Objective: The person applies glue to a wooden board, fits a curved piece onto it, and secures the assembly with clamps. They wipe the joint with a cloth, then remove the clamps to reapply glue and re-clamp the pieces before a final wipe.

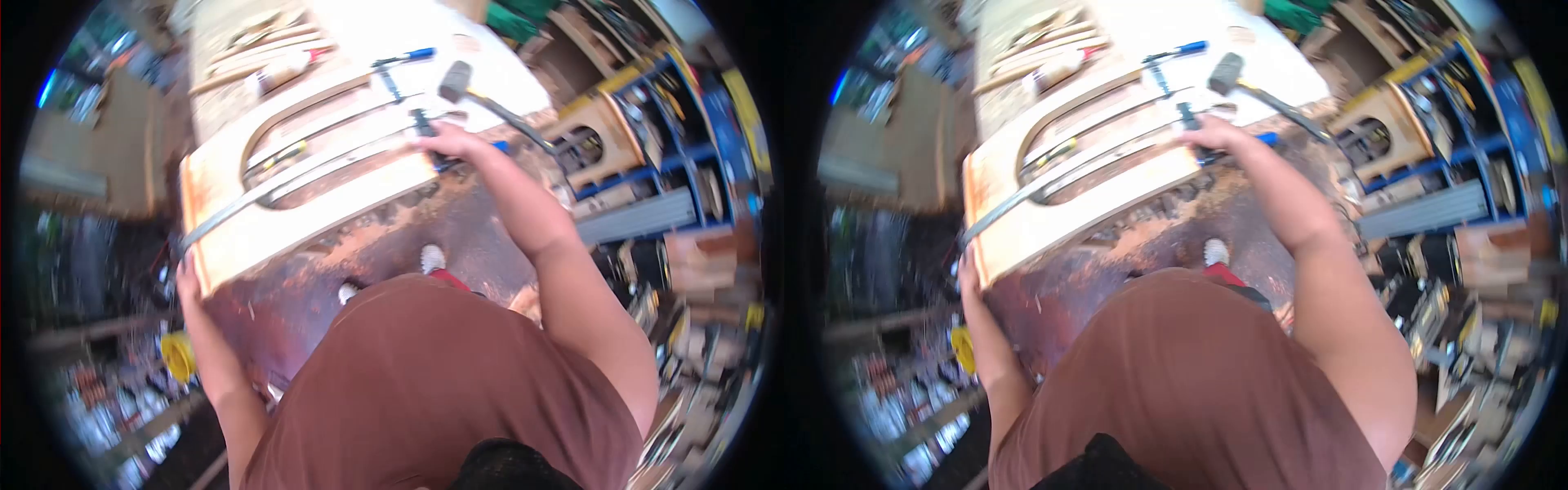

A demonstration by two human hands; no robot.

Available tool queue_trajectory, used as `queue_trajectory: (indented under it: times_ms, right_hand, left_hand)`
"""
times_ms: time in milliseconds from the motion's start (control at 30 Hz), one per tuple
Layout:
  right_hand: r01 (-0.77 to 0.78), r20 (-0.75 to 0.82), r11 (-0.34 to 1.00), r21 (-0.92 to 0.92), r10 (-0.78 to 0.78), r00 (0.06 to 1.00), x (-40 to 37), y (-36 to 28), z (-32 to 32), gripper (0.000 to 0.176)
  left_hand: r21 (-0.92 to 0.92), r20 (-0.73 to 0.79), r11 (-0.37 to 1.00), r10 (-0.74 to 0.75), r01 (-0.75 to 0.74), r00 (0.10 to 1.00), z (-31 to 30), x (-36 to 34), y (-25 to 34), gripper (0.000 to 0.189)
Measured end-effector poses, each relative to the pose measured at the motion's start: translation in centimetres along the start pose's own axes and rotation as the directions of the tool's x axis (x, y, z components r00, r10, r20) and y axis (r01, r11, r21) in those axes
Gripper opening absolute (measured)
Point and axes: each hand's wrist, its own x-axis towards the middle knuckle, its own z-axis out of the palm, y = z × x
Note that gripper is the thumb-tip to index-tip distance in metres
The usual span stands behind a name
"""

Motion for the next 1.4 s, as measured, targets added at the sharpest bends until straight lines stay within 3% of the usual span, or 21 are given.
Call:
queue_trajectory:
  times_ms: [33, 67, 100, 200, 267, 300, 333, 500, 567, 600, 700, 733, 800, 867, 900, 967, 1033, 1167, 1267, 1333, 1400]
  right_hand:
    - [0.063, -0.071, 0.983, -0.174, -0.077, 0.995, 0.2, 1.0, 0.0, 0.071]
    - [0.023, 0.013, 0.993, -0.116, -0.022, 1.000, -2.3, -1.6, -0.9, 0.087]
    - [0.065, -0.111, 0.971, -0.231, -0.093, 0.989, -1.1, 0.1, 0.0, 0.087]
    - [0.021, -0.138, 0.949, -0.315, -0.067, 0.988, 0.8, 1.2, 1.1, 0.070]
    - [-0.100, -0.203, 0.940, -0.328, 0.033, 0.979, 0.3, 0.0, 2.4, 0.055]
    - [-0.099, -0.245, 0.900, -0.424, -0.009, 0.969, -0.7, -1.0, 2.5, 0.052]
    - [-0.132, -0.279, 0.917, -0.376, 0.023, 0.960, -1.0, -1.1, 2.5, 0.053]
    - [-0.162, -0.270, 0.943, -0.292, 0.081, 0.959, -1.4, -1.6, 1.7, 0.061]
    - [-0.097, -0.079, 0.967, -0.237, 0.081, 0.994, -1.3, -1.1, 0.0, 0.066]
    - [-0.029, 0.019, 0.990, -0.136, 0.032, 0.999, -0.9, -0.6, -0.7, 0.062]
    - [0.027, 0.202, 0.999, 0.040, -0.035, 0.979, -1.3, 0.2, -2.1, 0.055]
    - [0.173, 0.129, 0.982, -0.073, -0.162, 0.978, 0.4, 1.9, -1.0, 0.052]
    - [0.113, 0.250, 0.987, -0.119, -0.080, 0.965, 0.3, 0.3, -1.7, 0.055]
    - [0.102, 0.081, 0.968, -0.228, -0.085, 0.993, 0.1, 0.1, -1.1, 0.062]
    - [0.119, 0.101, 0.969, -0.215, -0.099, 0.990, 0.6, 0.6, -1.0, 0.066]
    - [0.153, 0.100, 0.968, -0.197, -0.135, 0.986, 0.5, 0.7, -0.9, 0.069]
    - [0.092, 0.158, 0.988, -0.126, -0.071, 0.985, -0.1, -0.6, -1.4, 0.077]
    - [0.032, 0.149, 0.998, -0.050, -0.024, 0.989, -0.2, -0.9, -0.9, 0.060]
    - [0.057, 0.160, 0.998, -0.019, -0.054, 0.986, -0.1, -1.0, -0.3, 0.057]
    - [0.090, -0.030, 0.985, -0.149, -0.095, 0.995, -0.3, -0.8, 0.4, 0.055]
    - [0.049, -0.095, 0.973, -0.224, -0.072, 0.993, 0.5, 1.3, 1.9, 0.056]
  left_hand:
    - [0.013, -0.085, 0.996, -0.087, 0.089, 0.993, 0.3, 0.8, -0.9, 0.078]
    - [0.016, -0.118, 0.993, -0.112, 0.115, 0.987, 1.2, -1.8, 2.5, 0.073]
    - [0.023, -0.065, 0.998, -0.057, 0.058, 0.996, 0.7, -0.5, 0.8, 0.070]
    - [-0.147, 0.034, 0.987, -0.059, 0.063, 0.998, 0.8, -0.2, 0.4, 0.066]
    - [-0.032, -0.005, 0.999, -0.038, 0.037, 0.999, 0.6, -0.1, 0.4, 0.064]
    - [-0.066, 0.002, 0.995, -0.080, 0.080, 0.997, 0.6, 0.2, 0.3, 0.062]
    - [-0.159, 0.036, 0.983, -0.090, 0.095, 0.995, 0.8, -0.3, 0.7, 0.061]
    - [-0.110, -0.018, 0.983, -0.150, 0.148, 0.988, 0.9, -0.1, 1.0, 0.059]
    - [-0.097, 0.043, 0.990, -0.096, 0.100, 0.994, 0.5, -1.0, 1.2, 0.062]
    - [0.023, -0.030, 0.994, -0.108, 0.109, 0.994, 0.4, -1.0, 1.2, 0.065]
    - [-0.055, 0.011, 0.987, -0.147, 0.148, 0.989, 0.5, -1.4, 1.9, 0.067]
    - [-0.041, 0.005, 0.987, -0.152, 0.153, 0.988, 0.9, -2.0, 2.5, 0.068]
    - [-0.039, 0.012, 0.985, -0.170, 0.170, 0.985, 0.1, -1.3, 1.7, 0.071]
    - [-0.090, -0.060, 0.979, -0.189, 0.184, 0.980, 0.2, -1.1, 1.0, 0.073]
    - [-0.023, -0.109, 0.981, -0.193, 0.192, 0.975, -0.3, -0.3, -0.3, 0.069]
    - [-0.116, -0.029, 0.981, -0.158, 0.154, 0.987, 0.6, -2.3, 2.8, 0.055]
    - [-0.036, -0.096, 0.986, -0.165, 0.162, 0.982, 1.0, -2.6, 3.5, 0.051]
    - [-0.025, -0.104, 0.986, -0.164, 0.162, 0.981, 0.5, -1.6, 1.8, 0.054]
    - [-0.016, -0.095, 0.981, -0.194, 0.194, 0.976, 0.2, -1.0, 0.9, 0.070]
    - [0.037, -0.126, 0.976, -0.208, 0.215, 0.970, 0.2, -1.2, 1.1, 0.077]
    - [0.058, -0.159, 0.977, -0.192, 0.203, 0.968, 0.6, -1.6, 1.7, 0.078]
